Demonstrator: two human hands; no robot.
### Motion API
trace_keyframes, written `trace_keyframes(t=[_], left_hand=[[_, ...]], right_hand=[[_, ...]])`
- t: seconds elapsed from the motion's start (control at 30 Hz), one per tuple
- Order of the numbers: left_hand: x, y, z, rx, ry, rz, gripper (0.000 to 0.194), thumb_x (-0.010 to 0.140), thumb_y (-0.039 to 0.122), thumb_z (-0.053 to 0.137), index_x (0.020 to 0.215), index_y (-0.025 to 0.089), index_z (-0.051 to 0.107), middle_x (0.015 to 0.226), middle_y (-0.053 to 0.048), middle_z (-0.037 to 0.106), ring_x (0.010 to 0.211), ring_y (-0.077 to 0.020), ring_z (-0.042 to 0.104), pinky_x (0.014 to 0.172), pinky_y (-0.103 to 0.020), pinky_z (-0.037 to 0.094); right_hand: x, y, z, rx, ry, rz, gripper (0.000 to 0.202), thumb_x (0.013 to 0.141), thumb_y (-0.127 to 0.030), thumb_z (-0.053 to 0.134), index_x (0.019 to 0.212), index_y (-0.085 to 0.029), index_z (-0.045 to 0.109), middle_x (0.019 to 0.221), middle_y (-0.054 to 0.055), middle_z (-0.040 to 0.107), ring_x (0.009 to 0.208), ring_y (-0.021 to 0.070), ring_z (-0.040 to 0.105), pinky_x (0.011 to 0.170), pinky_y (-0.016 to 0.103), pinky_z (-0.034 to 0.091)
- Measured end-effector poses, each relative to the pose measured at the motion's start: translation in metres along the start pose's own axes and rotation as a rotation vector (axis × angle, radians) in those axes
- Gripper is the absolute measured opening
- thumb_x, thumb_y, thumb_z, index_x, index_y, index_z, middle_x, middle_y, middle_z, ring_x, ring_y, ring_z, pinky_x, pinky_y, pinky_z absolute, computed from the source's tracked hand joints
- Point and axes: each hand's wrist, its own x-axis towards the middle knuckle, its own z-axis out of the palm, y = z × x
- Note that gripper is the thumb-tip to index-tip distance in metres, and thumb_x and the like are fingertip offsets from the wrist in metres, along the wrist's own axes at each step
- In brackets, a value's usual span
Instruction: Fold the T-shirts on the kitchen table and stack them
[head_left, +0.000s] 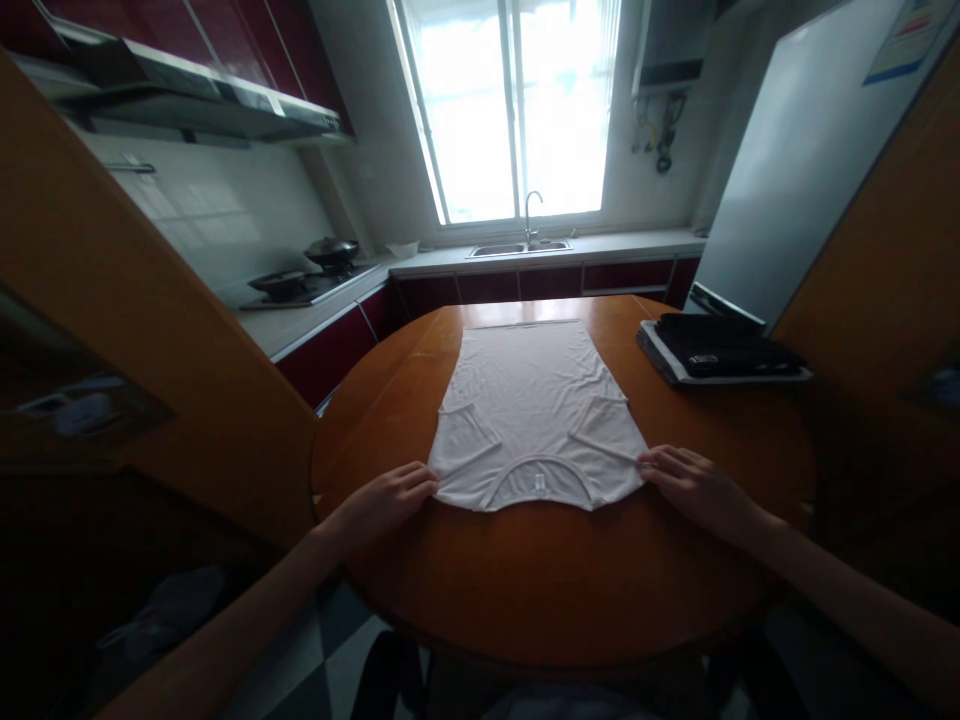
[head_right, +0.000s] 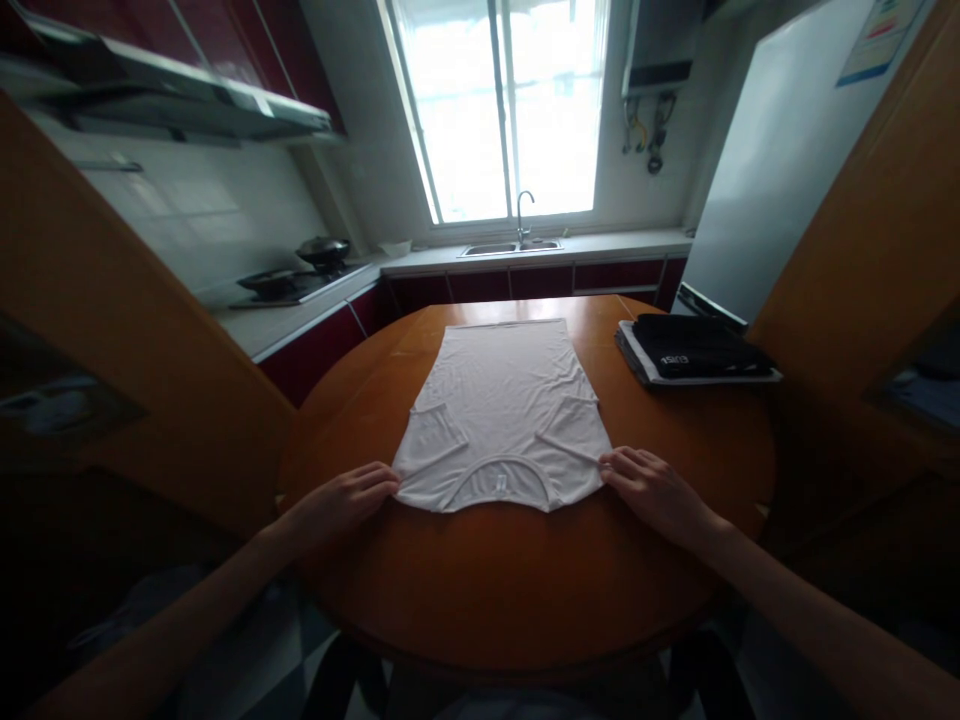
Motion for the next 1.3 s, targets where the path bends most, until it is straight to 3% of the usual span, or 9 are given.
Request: trace_keyframes(t=[0.23,0.53,0.87,0.97,1.1,1.3], left_hand=[[-0.005,-0.008,0.009,-0.058,0.080,-0.003,0.040,0.095,0.001,0.049,0.125,0.023,0.064,0.124,-0.009,0.066,0.118,-0.0209,0.062,0.102,-0.037,0.056],[-0.011,-0.008,0.018,-0.097,0.205,0.064,0.031,0.104,0.015,0.045,0.126,0.023,0.065,0.120,-0.007,0.073,0.112,-0.0178,0.068,0.096,-0.031,0.058],[-0.028,0.024,-0.014,-0.312,0.081,0.037,0.034,0.103,0.015,0.045,0.127,0.027,0.067,0.114,-0.006,0.074,0.103,-0.0179,0.071,0.091,-0.026,0.058],[-0.034,0.034,-0.018,-0.441,0.082,-0.065,0.034,0.103,0.018,0.046,0.126,0.027,0.069,0.108,-0.007,0.075,0.095,-0.0174,0.072,0.083,-0.023,0.058],[-0.027,0.031,-0.017,-0.536,0.243,-0.329,0.025,0.099,0.034,0.057,0.109,0.022,0.077,0.097,-0.007,0.077,0.085,-0.0177,0.073,0.075,-0.022,0.058],[0.013,-0.014,-0.024,-0.710,0.314,-0.576,0.032,0.084,0.050,0.072,0.092,0.019,0.079,0.093,-0.008,0.079,0.085,-0.0232,0.072,0.076,-0.030,0.059]], right_hand=[[0.003,0.001,0.003,-0.053,0.049,0.044,0.022,0.097,-0.013,0.053,0.103,-0.022,0.072,0.114,0.009,0.072,0.106,0.0245,0.066,0.088,0.039,0.054],[-0.002,0.002,0.009,-0.001,0.085,-0.023,0.023,0.098,-0.012,0.054,0.106,-0.021,0.073,0.108,0.006,0.078,0.098,0.0214,0.073,0.087,0.036,0.056],[-0.018,-0.015,-0.023,0.165,-0.022,-0.044,0.023,0.098,-0.014,0.054,0.106,-0.023,0.073,0.110,0.006,0.078,0.099,0.0205,0.073,0.086,0.034,0.057],[-0.019,-0.022,-0.036,0.304,-0.071,-0.009,0.022,0.098,-0.017,0.055,0.104,-0.025,0.074,0.105,0.006,0.078,0.098,0.0200,0.073,0.087,0.033,0.056],[-0.006,-0.017,-0.042,0.546,-0.096,0.198,0.017,0.096,-0.027,0.057,0.093,-0.023,0.073,0.095,0.009,0.076,0.090,0.0220,0.071,0.081,0.032,0.057],[0.038,0.031,-0.023,0.733,0.010,0.572,0.040,0.086,-0.059,0.066,0.086,-0.019,0.071,0.082,0.007,0.072,0.072,0.0199,0.064,0.066,0.029,0.052]])
